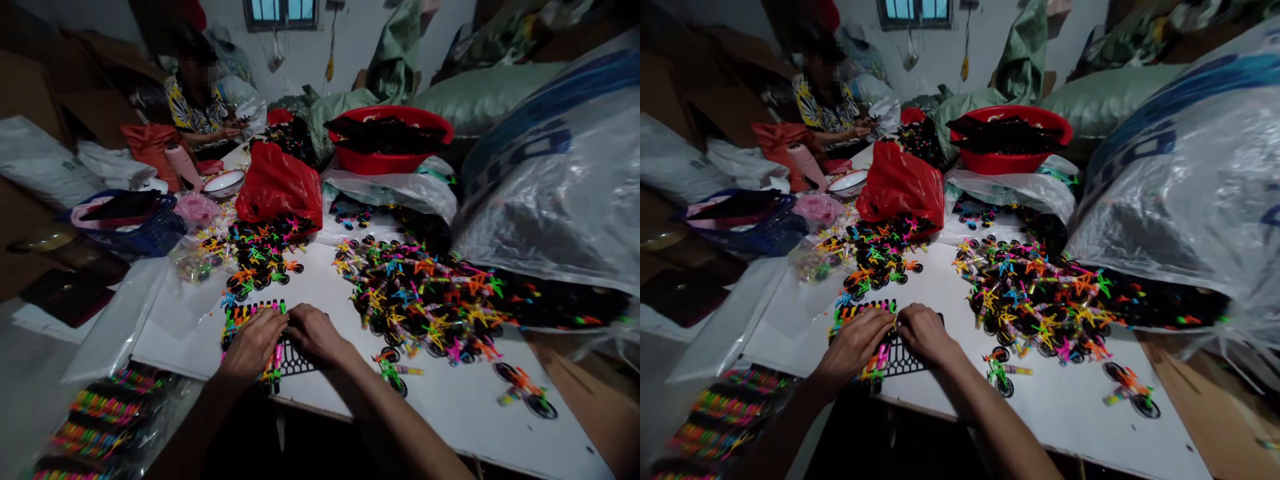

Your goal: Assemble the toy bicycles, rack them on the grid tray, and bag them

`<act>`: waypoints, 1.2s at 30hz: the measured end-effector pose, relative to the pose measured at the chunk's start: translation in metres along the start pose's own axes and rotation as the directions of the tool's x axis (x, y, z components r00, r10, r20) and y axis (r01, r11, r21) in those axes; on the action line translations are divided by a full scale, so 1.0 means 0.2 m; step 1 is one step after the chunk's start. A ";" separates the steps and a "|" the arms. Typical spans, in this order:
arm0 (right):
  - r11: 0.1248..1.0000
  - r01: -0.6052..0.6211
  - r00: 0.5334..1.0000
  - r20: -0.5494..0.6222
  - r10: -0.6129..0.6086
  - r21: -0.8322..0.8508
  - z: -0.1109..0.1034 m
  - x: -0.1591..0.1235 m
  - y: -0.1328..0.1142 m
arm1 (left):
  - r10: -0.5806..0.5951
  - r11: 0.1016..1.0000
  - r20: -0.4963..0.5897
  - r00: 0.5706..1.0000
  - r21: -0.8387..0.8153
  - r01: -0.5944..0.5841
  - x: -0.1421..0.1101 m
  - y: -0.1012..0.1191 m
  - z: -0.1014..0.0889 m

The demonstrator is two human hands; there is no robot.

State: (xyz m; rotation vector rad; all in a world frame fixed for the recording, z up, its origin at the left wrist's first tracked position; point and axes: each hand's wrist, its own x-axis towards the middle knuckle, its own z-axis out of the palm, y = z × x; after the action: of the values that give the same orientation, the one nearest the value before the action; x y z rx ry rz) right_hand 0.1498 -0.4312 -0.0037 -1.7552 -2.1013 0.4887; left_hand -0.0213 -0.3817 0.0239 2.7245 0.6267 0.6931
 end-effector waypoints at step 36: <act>0.913 -0.381 0.913 -0.217 0.346 -0.149 -0.37 0.14 0.41 | 0.016 0.997 -0.158 0.987 0.071 -0.005 0.02 -0.03 0.04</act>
State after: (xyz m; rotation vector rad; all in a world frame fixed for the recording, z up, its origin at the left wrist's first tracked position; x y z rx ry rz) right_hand 0.2506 -0.3881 0.0232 -2.2259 -1.7413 0.2109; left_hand -0.0153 -0.3758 0.0168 2.7574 0.6841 0.9144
